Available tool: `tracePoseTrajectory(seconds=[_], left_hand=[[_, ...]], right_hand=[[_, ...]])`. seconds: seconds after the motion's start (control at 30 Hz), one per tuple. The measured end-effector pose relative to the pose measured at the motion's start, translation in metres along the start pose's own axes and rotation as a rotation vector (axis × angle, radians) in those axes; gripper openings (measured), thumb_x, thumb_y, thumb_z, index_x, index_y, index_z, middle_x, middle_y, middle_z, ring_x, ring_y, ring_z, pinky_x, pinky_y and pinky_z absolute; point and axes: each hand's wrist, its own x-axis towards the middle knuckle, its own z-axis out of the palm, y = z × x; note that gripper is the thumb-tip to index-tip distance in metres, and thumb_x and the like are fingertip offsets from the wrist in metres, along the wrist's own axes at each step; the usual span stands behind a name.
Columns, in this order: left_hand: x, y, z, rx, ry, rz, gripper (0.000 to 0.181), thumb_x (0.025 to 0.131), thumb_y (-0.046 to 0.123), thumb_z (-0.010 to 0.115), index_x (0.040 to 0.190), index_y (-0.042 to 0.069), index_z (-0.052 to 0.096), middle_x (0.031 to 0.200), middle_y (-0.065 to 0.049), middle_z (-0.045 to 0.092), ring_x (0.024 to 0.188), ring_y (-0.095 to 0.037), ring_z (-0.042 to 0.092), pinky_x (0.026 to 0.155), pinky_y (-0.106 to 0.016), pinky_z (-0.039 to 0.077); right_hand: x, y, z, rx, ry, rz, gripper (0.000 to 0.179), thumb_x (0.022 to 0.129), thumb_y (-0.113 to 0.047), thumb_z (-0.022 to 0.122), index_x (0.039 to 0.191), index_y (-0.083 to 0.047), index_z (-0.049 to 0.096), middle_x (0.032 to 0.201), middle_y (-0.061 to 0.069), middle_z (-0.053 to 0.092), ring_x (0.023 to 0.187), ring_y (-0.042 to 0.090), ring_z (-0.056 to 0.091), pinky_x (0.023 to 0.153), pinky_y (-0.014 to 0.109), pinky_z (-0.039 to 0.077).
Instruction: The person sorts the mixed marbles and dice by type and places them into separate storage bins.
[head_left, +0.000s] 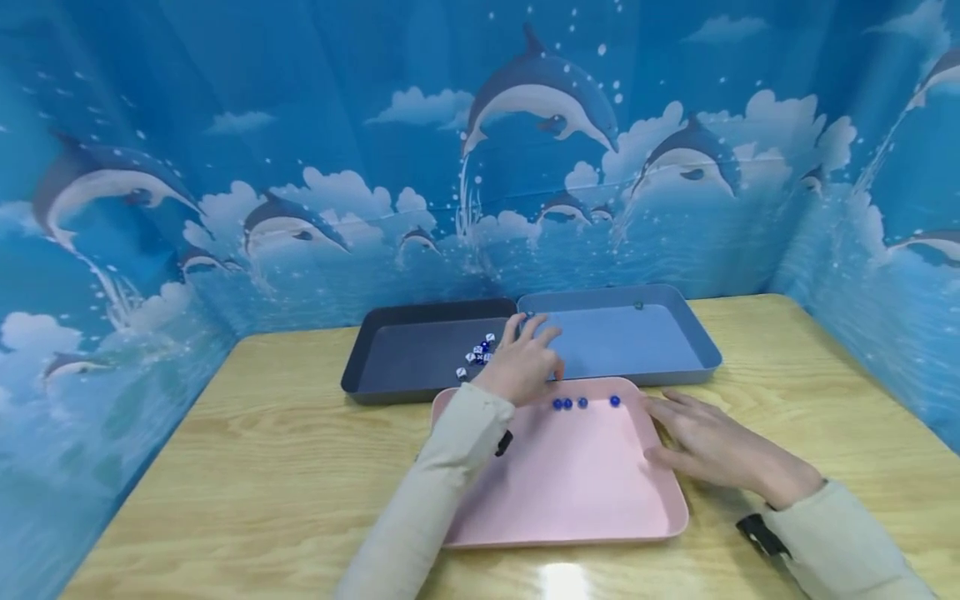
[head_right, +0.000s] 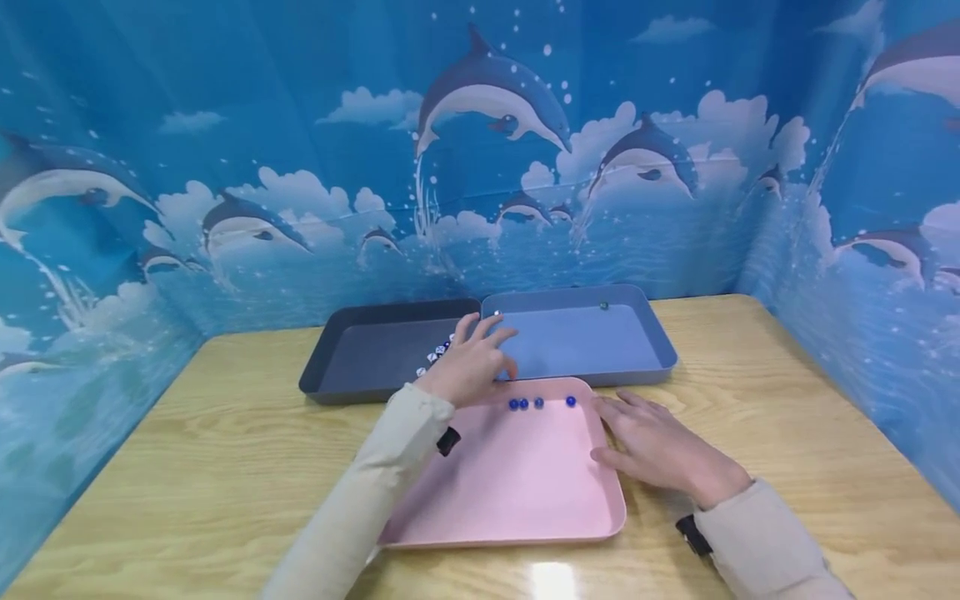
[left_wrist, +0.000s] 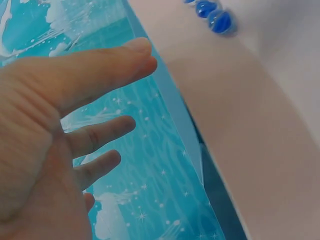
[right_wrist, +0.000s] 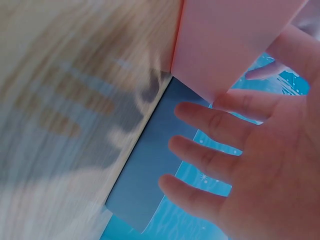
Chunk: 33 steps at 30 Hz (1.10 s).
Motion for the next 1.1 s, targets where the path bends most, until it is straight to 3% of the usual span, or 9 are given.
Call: tracePoseTrajectory(seconds=[0.37, 1.1], left_hand=[[-0.004, 0.008, 0.006, 0.031, 0.007, 0.017, 0.014, 0.09, 0.031, 0.079, 0.104, 0.032, 0.081, 0.151, -0.003, 0.05, 0.149, -0.03, 0.028, 0.123, -0.051, 0.012], [0.0, 0.014, 0.023, 0.096, -0.062, 0.012, 0.016, 0.089, 0.031, 0.079, 0.105, 0.034, 0.08, 0.152, 0.001, 0.049, 0.149, -0.027, 0.029, 0.123, -0.048, 0.012]], right_hand=[[0.0, 0.0, -0.002, 0.027, -0.015, 0.012, 0.066, 0.094, -0.025, 0.073, 0.138, 0.017, 0.05, 0.138, 0.035, 0.053, 0.127, 0.064, 0.041, 0.101, 0.072, 0.037], [0.001, 0.002, 0.0, 0.035, -0.014, 0.007, 0.066, 0.094, -0.027, 0.073, 0.138, 0.017, 0.05, 0.139, 0.035, 0.052, 0.128, 0.064, 0.04, 0.1, 0.073, 0.037]])
